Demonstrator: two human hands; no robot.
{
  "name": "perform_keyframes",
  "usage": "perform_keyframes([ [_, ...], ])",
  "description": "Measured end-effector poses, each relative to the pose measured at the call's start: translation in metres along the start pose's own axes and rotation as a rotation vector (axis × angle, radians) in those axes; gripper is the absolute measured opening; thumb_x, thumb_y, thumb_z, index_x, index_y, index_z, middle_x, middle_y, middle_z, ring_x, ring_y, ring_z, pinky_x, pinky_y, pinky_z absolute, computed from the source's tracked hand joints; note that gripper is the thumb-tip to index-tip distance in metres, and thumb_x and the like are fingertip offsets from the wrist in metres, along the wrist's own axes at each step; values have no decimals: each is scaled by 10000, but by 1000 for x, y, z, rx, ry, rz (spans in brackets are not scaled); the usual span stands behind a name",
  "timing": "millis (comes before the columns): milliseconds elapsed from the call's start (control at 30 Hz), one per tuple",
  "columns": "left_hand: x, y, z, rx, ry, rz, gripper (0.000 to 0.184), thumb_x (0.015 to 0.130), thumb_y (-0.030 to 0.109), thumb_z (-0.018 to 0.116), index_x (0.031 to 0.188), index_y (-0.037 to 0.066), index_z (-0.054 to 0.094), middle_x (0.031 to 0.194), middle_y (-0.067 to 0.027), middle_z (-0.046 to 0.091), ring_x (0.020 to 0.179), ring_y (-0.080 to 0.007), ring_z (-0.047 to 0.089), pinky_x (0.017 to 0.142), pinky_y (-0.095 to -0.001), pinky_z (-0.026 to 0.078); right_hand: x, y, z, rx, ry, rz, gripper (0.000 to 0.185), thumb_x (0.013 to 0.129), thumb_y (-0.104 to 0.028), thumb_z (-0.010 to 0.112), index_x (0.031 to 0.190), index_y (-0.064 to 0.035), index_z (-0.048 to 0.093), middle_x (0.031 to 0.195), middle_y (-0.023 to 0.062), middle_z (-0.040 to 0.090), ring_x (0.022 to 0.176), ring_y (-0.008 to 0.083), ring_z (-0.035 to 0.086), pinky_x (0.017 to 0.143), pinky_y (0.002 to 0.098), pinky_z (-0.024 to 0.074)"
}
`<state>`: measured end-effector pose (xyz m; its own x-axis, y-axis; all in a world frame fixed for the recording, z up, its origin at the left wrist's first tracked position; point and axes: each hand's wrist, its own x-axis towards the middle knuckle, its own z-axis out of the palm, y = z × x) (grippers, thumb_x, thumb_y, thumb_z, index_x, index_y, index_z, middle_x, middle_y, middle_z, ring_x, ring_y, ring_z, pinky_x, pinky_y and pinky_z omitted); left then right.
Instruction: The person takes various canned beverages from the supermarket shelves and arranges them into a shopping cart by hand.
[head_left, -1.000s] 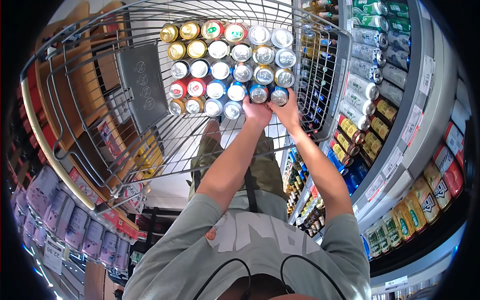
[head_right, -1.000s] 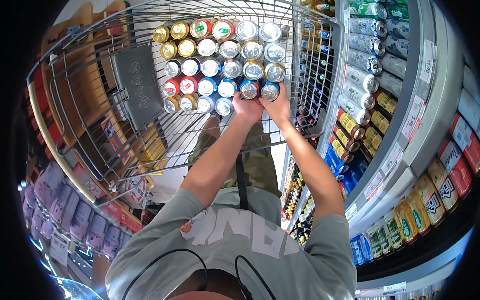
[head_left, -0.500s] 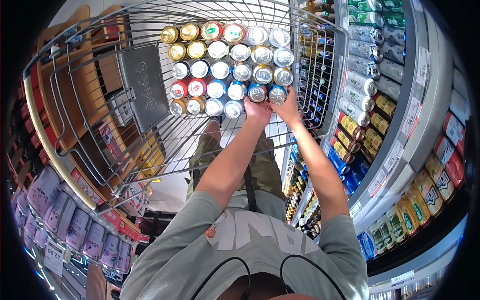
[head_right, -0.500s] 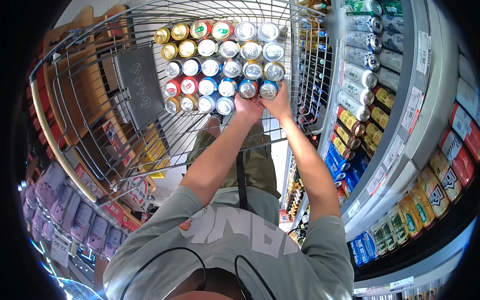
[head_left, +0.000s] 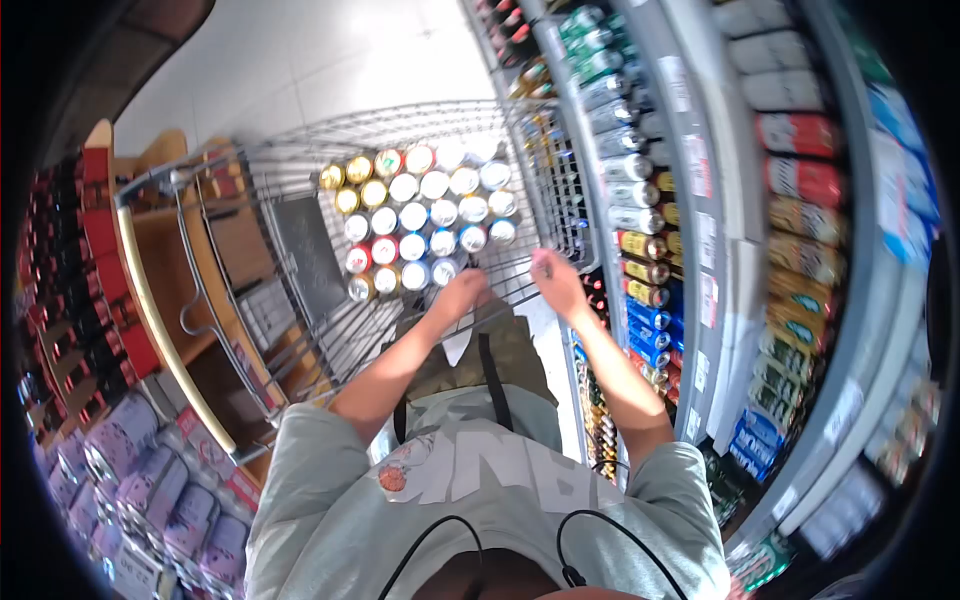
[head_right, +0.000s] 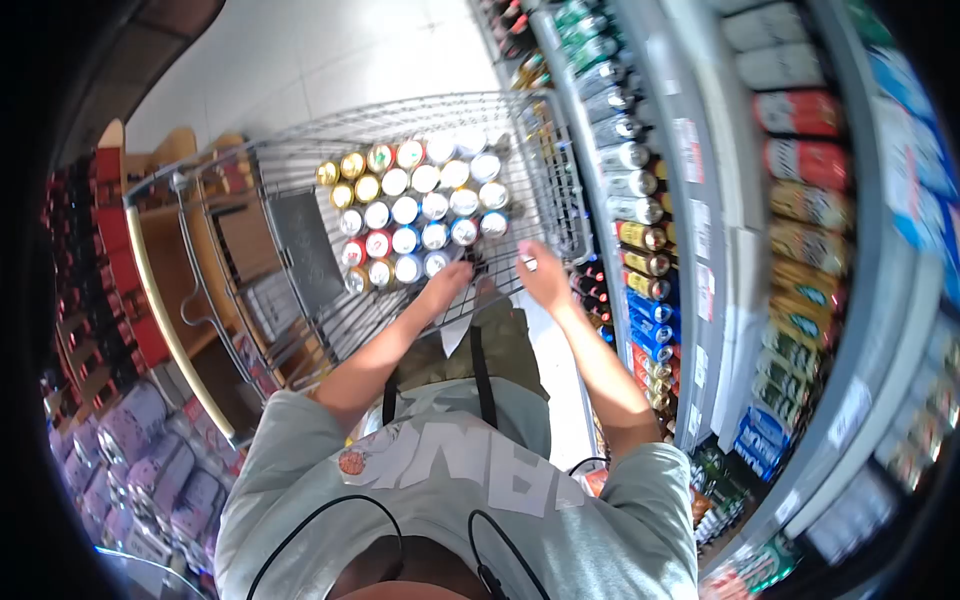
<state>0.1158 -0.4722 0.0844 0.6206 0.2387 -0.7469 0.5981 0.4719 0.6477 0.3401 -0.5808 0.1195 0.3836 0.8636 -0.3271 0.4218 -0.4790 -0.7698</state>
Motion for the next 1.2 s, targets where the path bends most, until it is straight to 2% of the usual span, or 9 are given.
perform_keyframes([
  [100,-64,-6,-1,696,199,318,629,852,530,606,1255,48,582,1232,-176,601,1119,-327,581,962,-423,460,-58,-37,-3,-3,67,0,218,910,-143,642,1091,-21,642,998,130,692,936,190,661,820,327,506],
  [167,-93,-21,-1,976,310,409,718,827,615,604,1262,46,574,1251,-188,589,1194,-337,549,1015,-457,428,-93,-33,14,75,110,-40,222,921,-163,645,1088,-17,640,995,122,694,910,180,663,795,320,512],
  [233,-105,-33,-5,1145,432,384,761,824,670,571,1262,48,570,1231,-173,610,1145,-357,587,939,-479,478,-127,-52,30,131,111,69,207,920,-126,642,1092,-12,640,977,98,699,881,153,658,773,302,515],
  [267,-110,-28,-5,1163,447,425,761,824,670,571,1262,48,570,1231,-173,610,1145,-357,587,939,-479,478,-140,-58,39,186,104,65,206,915,-111,646,1094,-10,641,972,88,699,886,141,654,774,291,514],
  [333,-116,-19,4,1158,326,164,694,869,645,528,1251,67,577,1159,-142,655,1038,-339,651,826,-460,528,-164,-65,53,282,103,4,212,902,-77,654,1102,-10,641,962,71,698,893,127,649,781,271,511],
  [533,-121,-17,3,1200,359,386,529,937,537,497,1276,136,566,1100,-126,682,928,-307,687,757,-442,541,-207,-139,-11,145,129,34,255,910,-94,610,1149,-10,632,1025,116,700,968,168,666,869,294,511],
  [733,-109,-18,-2,1220,373,525,416,988,417,451,1358,228,478,1094,-104,688,873,-326,691,731,-459,547,-220,-191,-124,213,277,52,267,946,-161,586,1157,-1,622,1034,89,693,886,123,633,796,288,516],
  [900,-93,-15,-12,1302,378,535,375,994,368,440,1324,200,497,1013,-124,703,778,-337,697,678,-477,548,-212,-236,-226,-184,474,-281,256,908,-187,606,1110,-35,645,1059,140,661,1019,287,628,913,377,481],
  [1200,-81,-13,-36,1396,392,571,473,936,277,496,1397,182,440,954,-120,706,746,-330,697,654,-455,549,-179,-356,-416,-477,875,-749,246,921,-189,586,1101,-28,635,1105,127,638,1081,266,595,953,355,444],
])
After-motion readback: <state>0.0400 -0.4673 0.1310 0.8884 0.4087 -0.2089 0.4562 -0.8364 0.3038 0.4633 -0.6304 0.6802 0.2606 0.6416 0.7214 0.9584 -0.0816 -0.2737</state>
